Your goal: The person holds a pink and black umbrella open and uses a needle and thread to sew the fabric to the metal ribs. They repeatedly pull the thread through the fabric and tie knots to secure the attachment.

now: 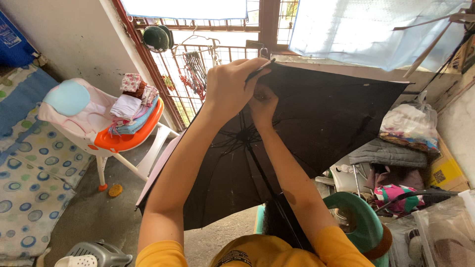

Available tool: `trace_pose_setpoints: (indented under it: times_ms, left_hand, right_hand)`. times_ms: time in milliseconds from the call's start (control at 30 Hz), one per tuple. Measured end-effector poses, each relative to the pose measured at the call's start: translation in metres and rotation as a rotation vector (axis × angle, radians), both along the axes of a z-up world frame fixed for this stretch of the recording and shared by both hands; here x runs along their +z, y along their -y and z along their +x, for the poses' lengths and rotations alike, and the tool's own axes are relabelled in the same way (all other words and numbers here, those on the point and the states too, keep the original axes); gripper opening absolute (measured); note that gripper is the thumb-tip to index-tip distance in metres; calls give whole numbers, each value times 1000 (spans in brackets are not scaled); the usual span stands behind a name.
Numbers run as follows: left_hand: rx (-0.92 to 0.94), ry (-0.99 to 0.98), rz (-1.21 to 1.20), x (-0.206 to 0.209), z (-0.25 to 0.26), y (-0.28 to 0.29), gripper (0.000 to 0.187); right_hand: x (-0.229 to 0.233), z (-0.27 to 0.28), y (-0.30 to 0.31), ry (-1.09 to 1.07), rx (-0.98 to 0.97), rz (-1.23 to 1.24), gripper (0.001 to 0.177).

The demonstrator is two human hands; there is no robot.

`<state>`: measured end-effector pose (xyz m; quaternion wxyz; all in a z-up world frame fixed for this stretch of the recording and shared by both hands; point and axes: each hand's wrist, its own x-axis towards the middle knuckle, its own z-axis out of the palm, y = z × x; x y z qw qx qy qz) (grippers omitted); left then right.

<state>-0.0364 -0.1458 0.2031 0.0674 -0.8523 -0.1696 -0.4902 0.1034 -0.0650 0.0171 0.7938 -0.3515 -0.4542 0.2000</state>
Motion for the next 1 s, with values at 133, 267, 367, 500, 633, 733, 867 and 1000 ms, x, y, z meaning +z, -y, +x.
trace_pose_setpoints:
  times_ms: [133, 267, 367, 500, 633, 733, 867, 1000]
  left_hand:
    - [9, -9, -3, 1, -1, 1, 23]
    - [-36, 48, 4, 1, -3, -1, 23]
    - [-28, 44, 11, -2, -4, -1, 23]
    - [-27, 38, -1, -2, -2, -1, 24]
    - [-78, 75, -37, -2, -1, 0, 23]
    - [-93, 83, -7, 0, -4, 0, 23]
    - [-36, 33, -99, 5, -12, -2, 19]
    - [-152, 129, -80, 9, -25, 1, 25]
  right_hand:
    - [2, -9, 5, -32, -17, 85, 18]
    - [1, -8, 8, -44, 22, 47, 16]
    - [-2, -4, 3, 3, 22, 73, 15]
    - [-7, -7, -5, 20, -13, 83, 11]
    - [-13, -24, -5, -92, 39, 21, 18]
    - [-16, -33, -2, -38, 74, -8, 21]
    - [-19, -30, -4, 246, 105, 78, 27]
    - [-22, -20, -12, 66, 485, -17, 34]
